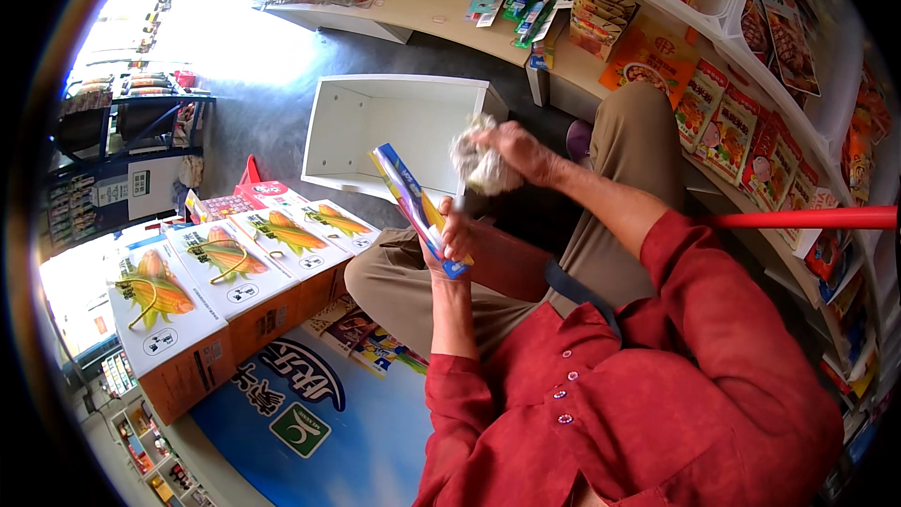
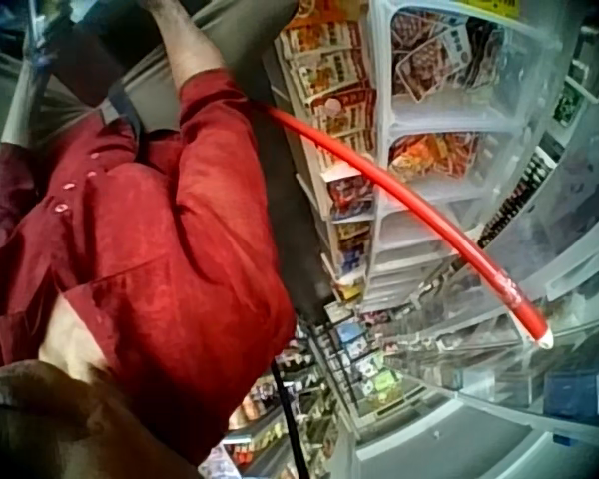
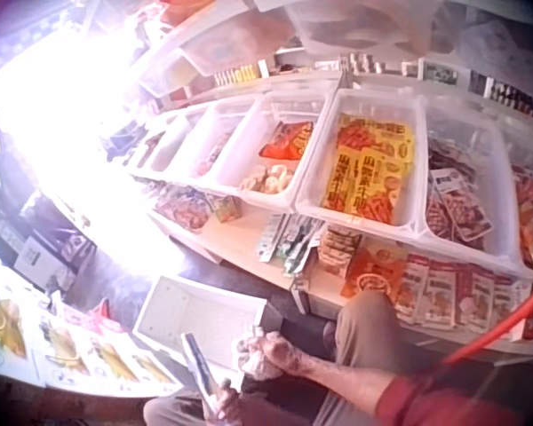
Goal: The person wipes the inside of a white shelf unit with a cloth while sitting on the floor. They then pick up various packaged items, including toothbrushes and toothpaste, from a nearby shelf and place them into the cleaned unit.
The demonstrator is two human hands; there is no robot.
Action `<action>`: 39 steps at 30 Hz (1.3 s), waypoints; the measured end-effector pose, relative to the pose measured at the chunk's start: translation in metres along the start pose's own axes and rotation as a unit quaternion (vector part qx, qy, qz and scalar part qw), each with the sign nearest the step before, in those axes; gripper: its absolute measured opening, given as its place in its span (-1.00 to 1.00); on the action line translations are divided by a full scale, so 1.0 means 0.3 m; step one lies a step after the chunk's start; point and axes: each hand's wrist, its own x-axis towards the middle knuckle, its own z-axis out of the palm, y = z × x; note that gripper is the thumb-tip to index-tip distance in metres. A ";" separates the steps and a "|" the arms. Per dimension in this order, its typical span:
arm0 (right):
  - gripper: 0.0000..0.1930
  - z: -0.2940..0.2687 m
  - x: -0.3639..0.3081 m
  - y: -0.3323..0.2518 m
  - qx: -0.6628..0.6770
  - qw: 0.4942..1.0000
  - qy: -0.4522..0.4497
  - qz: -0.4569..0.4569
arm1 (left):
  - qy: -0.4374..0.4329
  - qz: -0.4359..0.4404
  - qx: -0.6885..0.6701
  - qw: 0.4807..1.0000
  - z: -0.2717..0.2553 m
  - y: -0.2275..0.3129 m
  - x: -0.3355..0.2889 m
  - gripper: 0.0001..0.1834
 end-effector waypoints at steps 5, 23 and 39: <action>-0.70 -0.025 0.051 -0.005 0.533 0.712 0.103 0.445 | -0.032 -0.008 -0.057 0.998 0.031 -0.078 0.005 -0.71; -0.73 0.066 0.025 -0.139 0.493 0.771 -0.132 0.381 | -0.029 -0.113 -0.097 0.988 0.022 -0.153 -0.003 -0.57; -0.86 0.081 0.003 0.004 0.094 0.965 -0.114 0.215 | 0.251 0.001 0.121 0.960 0.051 -0.147 -0.069 -0.20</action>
